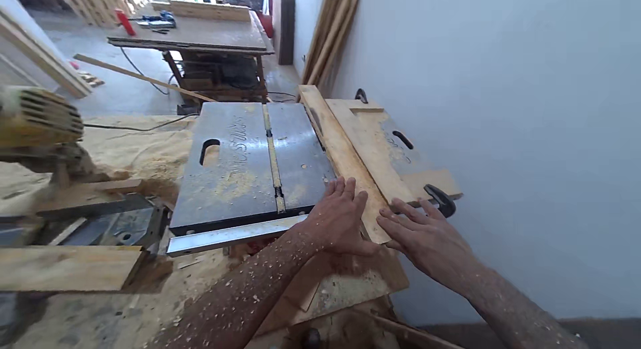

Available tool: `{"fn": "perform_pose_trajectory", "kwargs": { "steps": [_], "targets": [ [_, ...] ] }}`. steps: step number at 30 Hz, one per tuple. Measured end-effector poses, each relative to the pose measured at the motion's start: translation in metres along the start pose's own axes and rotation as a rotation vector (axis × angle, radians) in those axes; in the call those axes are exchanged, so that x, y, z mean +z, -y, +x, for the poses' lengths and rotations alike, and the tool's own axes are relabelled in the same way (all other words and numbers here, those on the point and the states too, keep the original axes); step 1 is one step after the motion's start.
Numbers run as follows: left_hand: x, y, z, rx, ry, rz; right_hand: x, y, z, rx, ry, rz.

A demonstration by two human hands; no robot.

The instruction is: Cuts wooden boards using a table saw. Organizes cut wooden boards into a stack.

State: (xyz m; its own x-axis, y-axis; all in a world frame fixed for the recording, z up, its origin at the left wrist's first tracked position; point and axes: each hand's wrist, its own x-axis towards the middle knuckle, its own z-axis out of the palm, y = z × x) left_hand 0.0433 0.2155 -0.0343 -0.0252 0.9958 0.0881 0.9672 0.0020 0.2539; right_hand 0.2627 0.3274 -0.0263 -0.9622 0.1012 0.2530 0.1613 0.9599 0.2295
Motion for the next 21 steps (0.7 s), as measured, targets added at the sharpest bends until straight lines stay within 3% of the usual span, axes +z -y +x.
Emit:
{"fn": "perform_pose_trajectory", "kwargs": {
  "steps": [5,10,13,21],
  "targets": [
    [-0.004,0.015,0.014,-0.063,0.051,-0.025,0.007,-0.014,0.024,0.007,0.012,0.005],
    [-0.001,0.011,-0.010,-0.136,-0.198,-0.080,0.014,-0.028,0.051,0.022,0.057,0.021],
    [-0.010,0.016,-0.045,-0.211,-0.207,-0.136,0.017,-0.036,0.064,0.026,0.091,0.050],
    [-0.022,0.115,-0.132,-0.561,-0.393,0.012,0.027,-0.055,0.109,0.055,0.182,0.045]
  ]
}}
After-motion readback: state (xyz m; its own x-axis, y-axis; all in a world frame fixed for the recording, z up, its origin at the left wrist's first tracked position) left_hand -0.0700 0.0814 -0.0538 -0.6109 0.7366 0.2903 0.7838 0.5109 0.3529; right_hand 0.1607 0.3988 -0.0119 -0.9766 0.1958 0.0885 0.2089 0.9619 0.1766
